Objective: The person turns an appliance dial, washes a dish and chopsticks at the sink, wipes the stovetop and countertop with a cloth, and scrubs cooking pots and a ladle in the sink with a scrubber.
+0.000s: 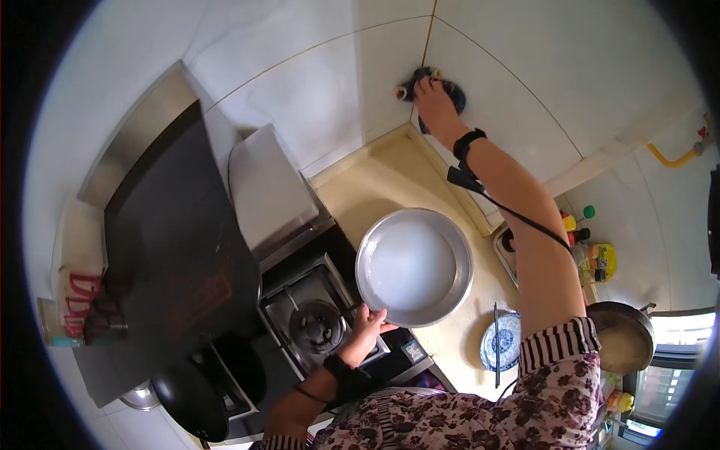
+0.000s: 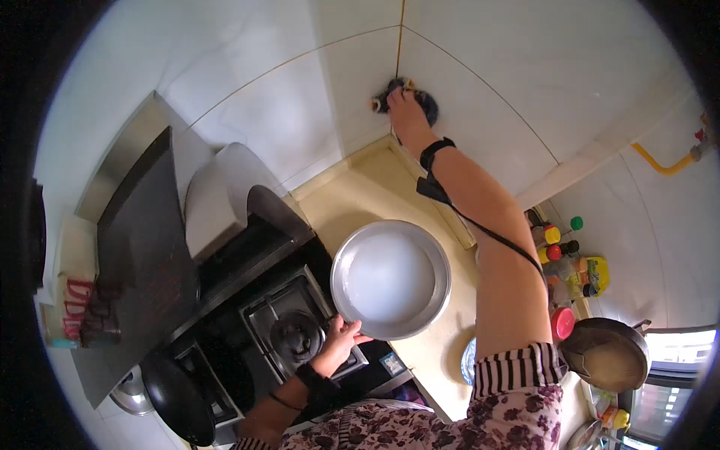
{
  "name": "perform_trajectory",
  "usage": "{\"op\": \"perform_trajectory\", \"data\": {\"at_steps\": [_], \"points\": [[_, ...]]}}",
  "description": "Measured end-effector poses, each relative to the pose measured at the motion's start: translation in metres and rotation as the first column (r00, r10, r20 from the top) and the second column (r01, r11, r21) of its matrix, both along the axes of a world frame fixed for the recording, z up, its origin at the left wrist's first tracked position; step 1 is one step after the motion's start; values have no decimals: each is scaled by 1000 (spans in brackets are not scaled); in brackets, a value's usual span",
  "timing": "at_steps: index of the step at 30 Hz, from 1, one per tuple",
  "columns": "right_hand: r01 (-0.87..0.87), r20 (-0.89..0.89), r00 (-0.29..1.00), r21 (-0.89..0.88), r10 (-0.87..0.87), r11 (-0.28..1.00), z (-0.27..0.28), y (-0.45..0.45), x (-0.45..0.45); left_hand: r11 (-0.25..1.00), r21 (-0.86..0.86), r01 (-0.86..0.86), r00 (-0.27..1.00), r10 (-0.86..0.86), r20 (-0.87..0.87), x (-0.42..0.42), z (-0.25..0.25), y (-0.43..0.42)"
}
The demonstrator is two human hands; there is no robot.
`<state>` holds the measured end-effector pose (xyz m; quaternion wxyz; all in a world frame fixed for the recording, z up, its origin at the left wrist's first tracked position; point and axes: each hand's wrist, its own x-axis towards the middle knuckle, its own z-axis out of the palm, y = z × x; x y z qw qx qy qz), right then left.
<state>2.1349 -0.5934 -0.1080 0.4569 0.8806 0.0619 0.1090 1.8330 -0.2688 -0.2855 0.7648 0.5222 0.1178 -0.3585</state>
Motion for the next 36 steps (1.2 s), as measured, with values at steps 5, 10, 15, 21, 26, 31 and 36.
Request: {"op": "perform_trajectory", "data": {"at_steps": [5, 10, 15, 21, 26, 31, 36], "points": [[40, -211, 976, -103, -61, 994, -66, 5, 12, 999, -39, 18, 999, -20, -46, 1, 1, 2], [43, -291, 953, -125, -78, 991, -97, 5, -15, 999, 0, 43, 996, -43, -73, 2, 0, 4], [39, -384, 922, -19, -43, 999, -116, -13, -61, 996, -72, 46, 994, -53, -101, 7, 10, 3], [361, -368, 923, 724, -114, 588, -108, -2, -52, 995, -81, 65, 992, -73, -106, 7, 6, 6], [-277, -15, 857, 829, -515, -485, -125, 2, 52, 998, -60, 30, 986, -39, -160, 2, -2, 7], [-464, -61, 792, 586, -608, -664, -161, 32, 95, 992, -124, 25, 991, -41, -125, 2, -5, 6], [-332, -256, 659, 745, -708, -578, -143, 94, 71, 993, -108, 50, 991, -63, -122, 4, -3, 6]]}}
